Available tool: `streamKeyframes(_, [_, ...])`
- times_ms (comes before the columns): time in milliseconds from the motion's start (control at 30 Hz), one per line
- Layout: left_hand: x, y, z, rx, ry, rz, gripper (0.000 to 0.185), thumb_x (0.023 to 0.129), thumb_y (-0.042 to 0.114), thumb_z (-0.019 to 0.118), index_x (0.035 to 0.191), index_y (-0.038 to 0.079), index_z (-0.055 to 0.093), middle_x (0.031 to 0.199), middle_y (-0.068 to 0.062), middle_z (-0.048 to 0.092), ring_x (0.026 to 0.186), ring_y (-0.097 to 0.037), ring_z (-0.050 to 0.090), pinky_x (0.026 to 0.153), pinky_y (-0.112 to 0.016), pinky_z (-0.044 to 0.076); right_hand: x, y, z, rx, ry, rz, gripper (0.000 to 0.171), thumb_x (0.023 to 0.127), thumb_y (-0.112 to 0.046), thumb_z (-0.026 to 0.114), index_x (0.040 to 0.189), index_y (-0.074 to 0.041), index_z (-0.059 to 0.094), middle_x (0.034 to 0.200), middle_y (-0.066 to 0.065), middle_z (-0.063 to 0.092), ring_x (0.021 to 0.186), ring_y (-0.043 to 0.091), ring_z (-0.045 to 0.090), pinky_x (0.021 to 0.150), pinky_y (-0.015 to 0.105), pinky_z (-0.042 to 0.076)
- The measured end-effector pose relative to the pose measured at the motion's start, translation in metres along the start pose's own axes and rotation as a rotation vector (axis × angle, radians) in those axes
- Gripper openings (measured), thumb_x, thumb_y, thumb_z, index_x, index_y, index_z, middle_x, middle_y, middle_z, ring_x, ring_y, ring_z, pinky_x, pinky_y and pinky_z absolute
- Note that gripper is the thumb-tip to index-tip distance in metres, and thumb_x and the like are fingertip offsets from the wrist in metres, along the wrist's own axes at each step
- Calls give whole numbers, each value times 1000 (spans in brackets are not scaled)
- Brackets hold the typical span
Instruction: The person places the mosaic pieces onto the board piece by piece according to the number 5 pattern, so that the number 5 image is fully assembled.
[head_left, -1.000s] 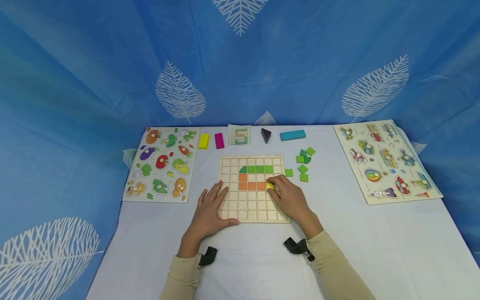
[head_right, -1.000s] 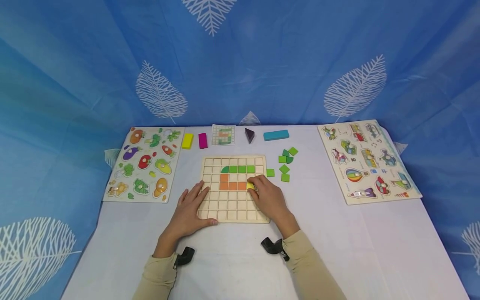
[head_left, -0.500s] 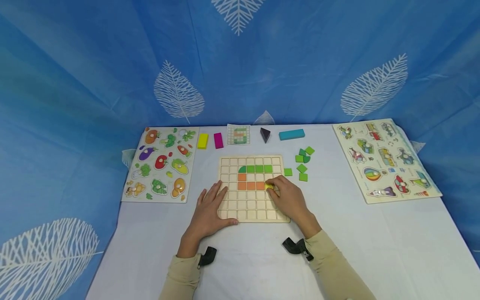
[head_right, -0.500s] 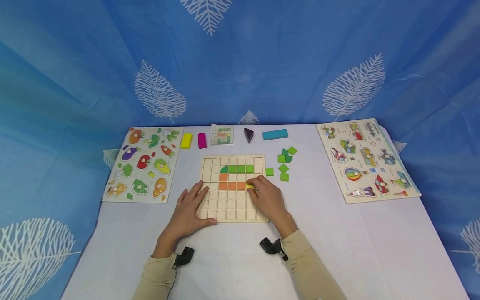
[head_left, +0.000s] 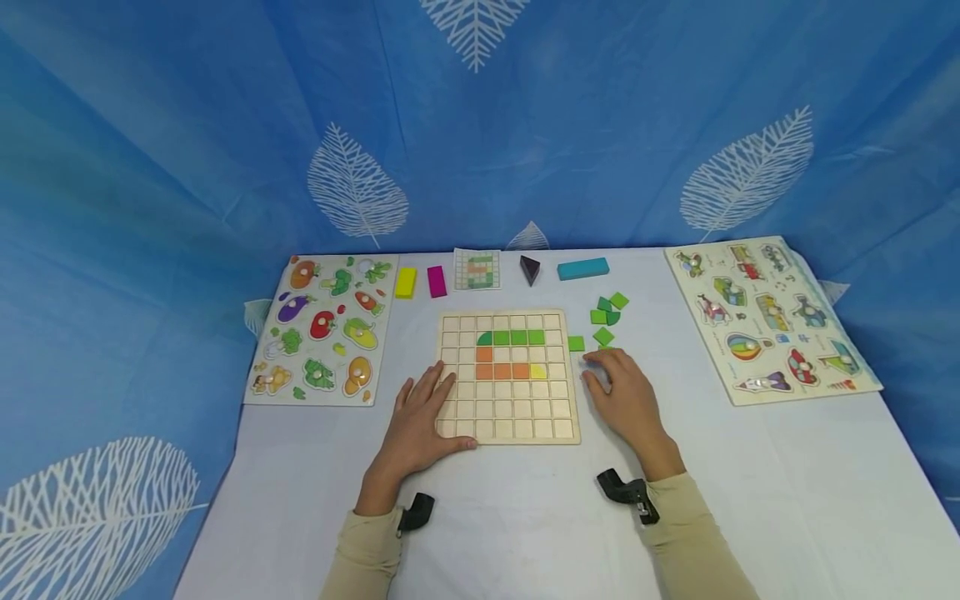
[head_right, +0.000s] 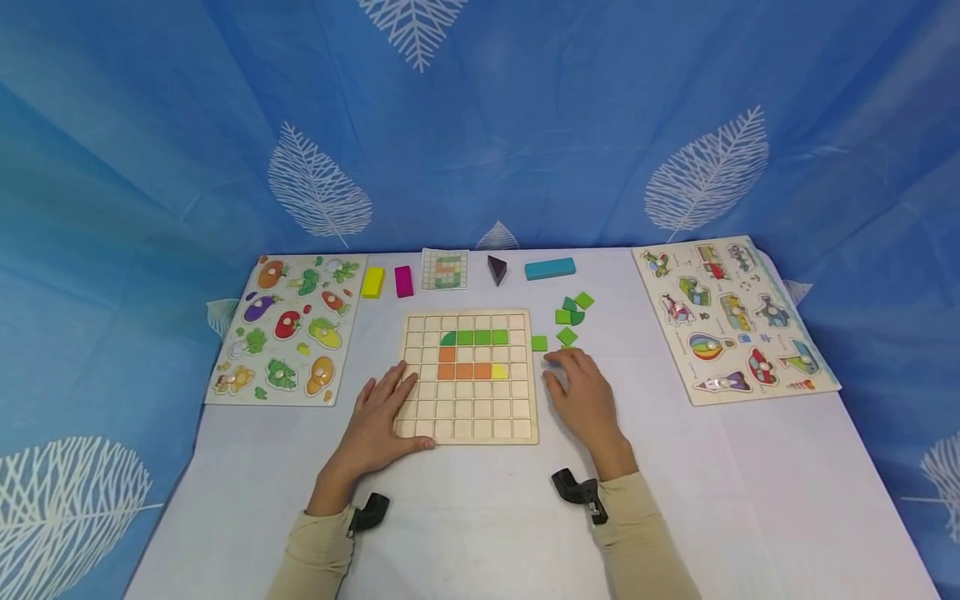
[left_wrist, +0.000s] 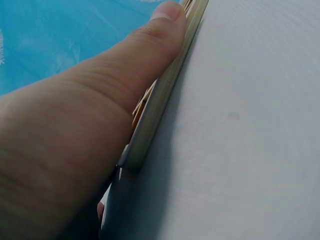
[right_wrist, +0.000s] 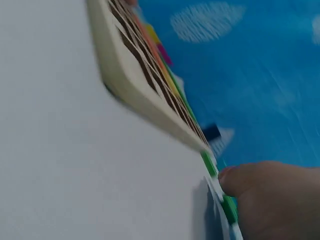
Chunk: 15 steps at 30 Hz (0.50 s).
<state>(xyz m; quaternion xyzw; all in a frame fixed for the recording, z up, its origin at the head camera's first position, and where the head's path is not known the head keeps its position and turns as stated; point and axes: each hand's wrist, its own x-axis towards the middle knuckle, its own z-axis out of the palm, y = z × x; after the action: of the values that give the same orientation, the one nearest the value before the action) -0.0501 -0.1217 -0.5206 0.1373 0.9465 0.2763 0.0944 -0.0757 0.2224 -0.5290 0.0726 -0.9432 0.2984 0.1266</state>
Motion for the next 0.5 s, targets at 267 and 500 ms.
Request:
streamKeyframes(267, [1, 0, -1, -3, 5, 0, 116, 69, 66, 84, 160, 13, 35, 172, -7, 19, 159, -28, 18, 130, -53, 6, 2, 32, -12, -40, 30, 70, 29, 96, -11, 68, 122, 0, 69, 132, 20, 64, 114, 39, 56, 96, 55, 49])
streamKeyframes(500, [-1, 1, -2, -10, 8, 3, 115, 69, 65, 85, 159, 12, 36, 172, -7, 20, 159, -28, 19, 130, -53, 6, 2, 33, -12, -41, 8, 62, 20, 96, -11, 68, 114, -2, 69, 122, 18, 68, 112, 37, 59, 95, 54, 50])
